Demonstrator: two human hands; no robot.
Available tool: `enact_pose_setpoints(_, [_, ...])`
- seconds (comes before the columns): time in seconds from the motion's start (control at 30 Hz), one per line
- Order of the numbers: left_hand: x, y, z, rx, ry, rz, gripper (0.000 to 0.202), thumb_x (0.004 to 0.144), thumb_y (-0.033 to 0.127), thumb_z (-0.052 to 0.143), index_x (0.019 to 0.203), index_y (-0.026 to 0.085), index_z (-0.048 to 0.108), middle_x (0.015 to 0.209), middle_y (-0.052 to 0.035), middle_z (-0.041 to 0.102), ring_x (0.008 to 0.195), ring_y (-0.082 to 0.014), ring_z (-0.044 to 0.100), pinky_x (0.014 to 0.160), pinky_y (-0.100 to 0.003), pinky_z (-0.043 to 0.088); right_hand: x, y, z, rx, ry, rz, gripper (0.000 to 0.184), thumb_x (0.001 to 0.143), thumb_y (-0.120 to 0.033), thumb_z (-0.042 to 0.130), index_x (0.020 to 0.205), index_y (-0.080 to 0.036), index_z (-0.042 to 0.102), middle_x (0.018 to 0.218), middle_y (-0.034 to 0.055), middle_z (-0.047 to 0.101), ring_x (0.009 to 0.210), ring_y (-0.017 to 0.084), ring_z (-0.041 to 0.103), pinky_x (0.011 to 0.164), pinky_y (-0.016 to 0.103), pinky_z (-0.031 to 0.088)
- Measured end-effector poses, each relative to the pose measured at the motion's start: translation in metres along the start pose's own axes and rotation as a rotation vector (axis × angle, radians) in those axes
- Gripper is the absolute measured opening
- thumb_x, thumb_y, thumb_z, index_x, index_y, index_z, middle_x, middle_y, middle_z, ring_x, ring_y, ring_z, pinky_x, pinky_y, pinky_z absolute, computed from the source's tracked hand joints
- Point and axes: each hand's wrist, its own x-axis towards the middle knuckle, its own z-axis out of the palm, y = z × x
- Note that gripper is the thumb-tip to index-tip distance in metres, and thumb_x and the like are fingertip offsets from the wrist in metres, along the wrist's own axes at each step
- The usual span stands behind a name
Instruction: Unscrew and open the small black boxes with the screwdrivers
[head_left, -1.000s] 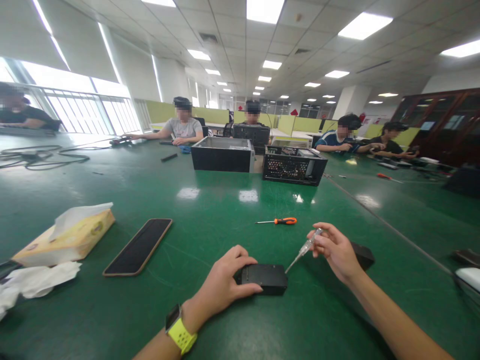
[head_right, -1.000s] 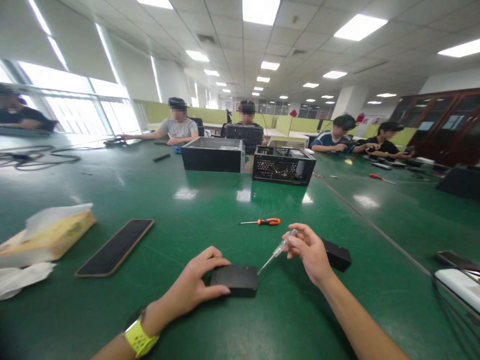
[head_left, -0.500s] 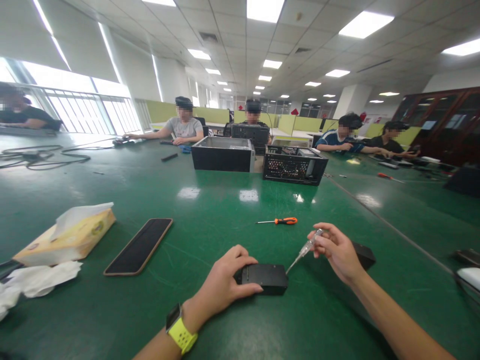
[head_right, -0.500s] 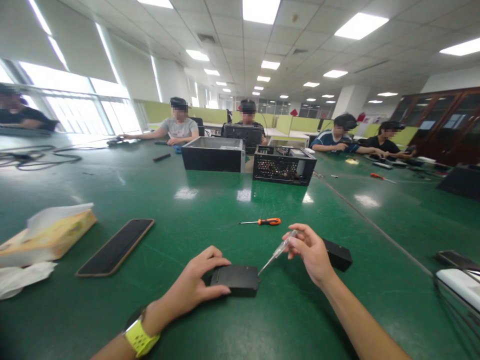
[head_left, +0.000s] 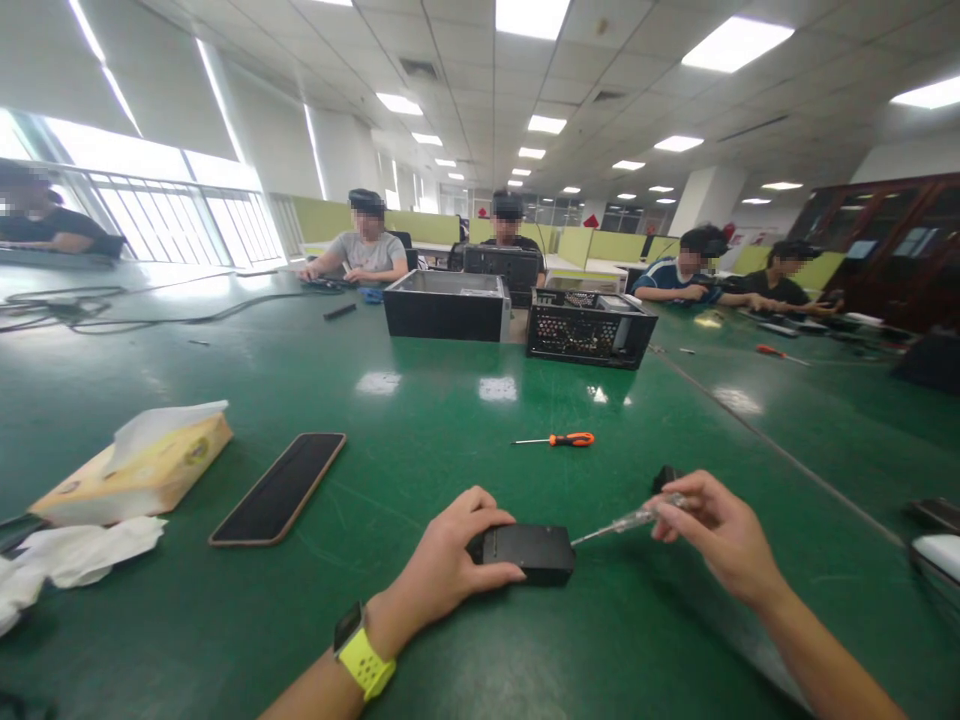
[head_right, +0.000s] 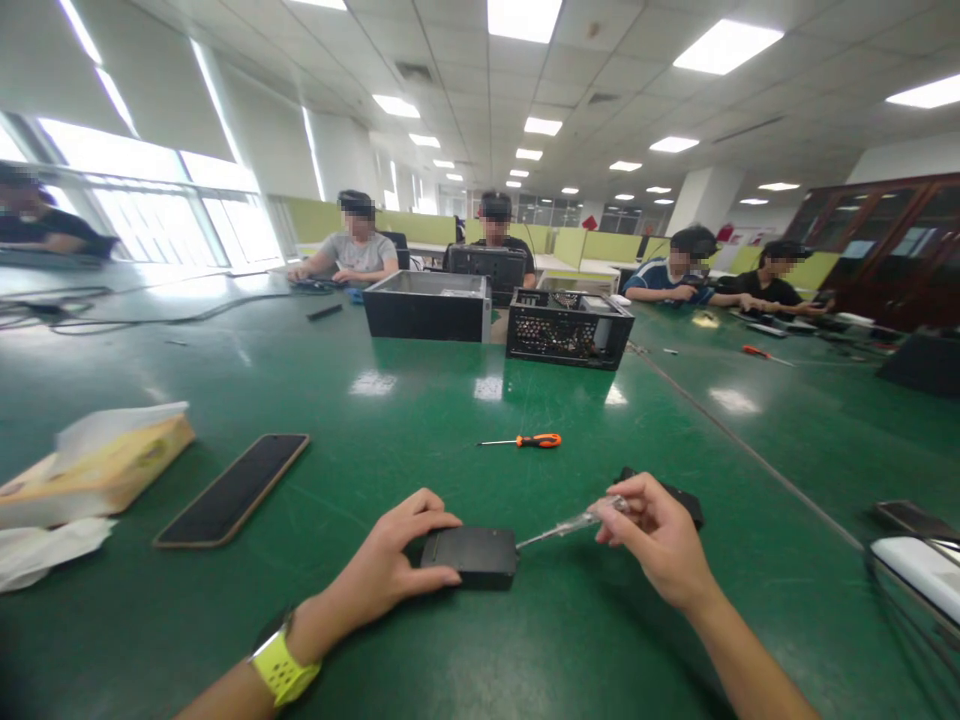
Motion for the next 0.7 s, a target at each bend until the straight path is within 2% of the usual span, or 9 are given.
enact_pose_setpoints(0.1, [0.000, 0.001, 0.000, -0.013, 0.007, 0.006, 0.042, 0.072, 0.044, 0.080, 0.104, 0.019, 0.069, 0.096, -0.0051, 0.056, 0.088, -0.0213, 0.057, 0.078, -0.031, 0.047, 0.001, 0.013, -0.010, -0.011, -0.065, 0.112, 0.033, 0.077, -0.044, 0.073, 0.084, -0.019, 0.053, 0.061, 0.0015, 0.066, 0.052, 0.017, 0.062, 0.051, 0.029, 0.050])
enact_pose_setpoints(0.23, [0.000, 0.001, 0.000, -0.016, 0.006, 0.006, 0.043, 0.072, 0.046, 0.079, 0.104, 0.020, 0.069, 0.096, -0.0049, 0.056, 0.089, -0.0215, 0.056, 0.079, -0.032, 0.047, -0.010, 0.018, -0.016, -0.028, -0.152, 0.186, 0.035, 0.079, -0.049, 0.070, 0.079, -0.019, 0.051, 0.059, -0.0008, 0.061, 0.049, 0.014, 0.056, 0.049, 0.027, 0.044])
enact_pose_setpoints(0.37, [0.001, -0.001, 0.000, -0.023, -0.010, -0.002, 0.044, 0.072, 0.047, 0.079, 0.105, 0.020, 0.069, 0.096, -0.0046, 0.055, 0.089, -0.0214, 0.056, 0.079, -0.032, 0.047, -0.019, -0.001, -0.021, -0.128, -0.215, 0.147, 0.032, 0.082, -0.049, 0.066, 0.080, -0.019, 0.055, 0.064, 0.0021, 0.063, 0.054, 0.015, 0.058, 0.051, 0.028, 0.045])
enact_pose_setpoints(0.53, [-0.001, -0.003, 0.001, -0.010, -0.011, 0.010, 0.044, 0.073, 0.046, 0.079, 0.107, 0.021, 0.068, 0.098, -0.0049, 0.055, 0.091, -0.0215, 0.056, 0.080, -0.032, 0.046, -0.006, -0.029, -0.024, -0.367, -0.272, 0.054, 0.026, 0.082, -0.045, 0.067, 0.079, -0.020, 0.061, 0.065, 0.0020, 0.063, 0.060, 0.017, 0.060, 0.059, 0.030, 0.047])
enact_pose_setpoints(0.7, [-0.001, -0.003, 0.000, -0.010, -0.009, 0.007, 0.043, 0.073, 0.048, 0.077, 0.106, 0.020, 0.068, 0.097, -0.0048, 0.055, 0.089, -0.0213, 0.057, 0.078, -0.031, 0.047, -0.007, -0.020, -0.022, -0.461, -0.296, 0.061, 0.031, 0.082, -0.050, 0.063, 0.074, -0.020, 0.062, 0.064, 0.0012, 0.060, 0.056, 0.017, 0.057, 0.055, 0.029, 0.045])
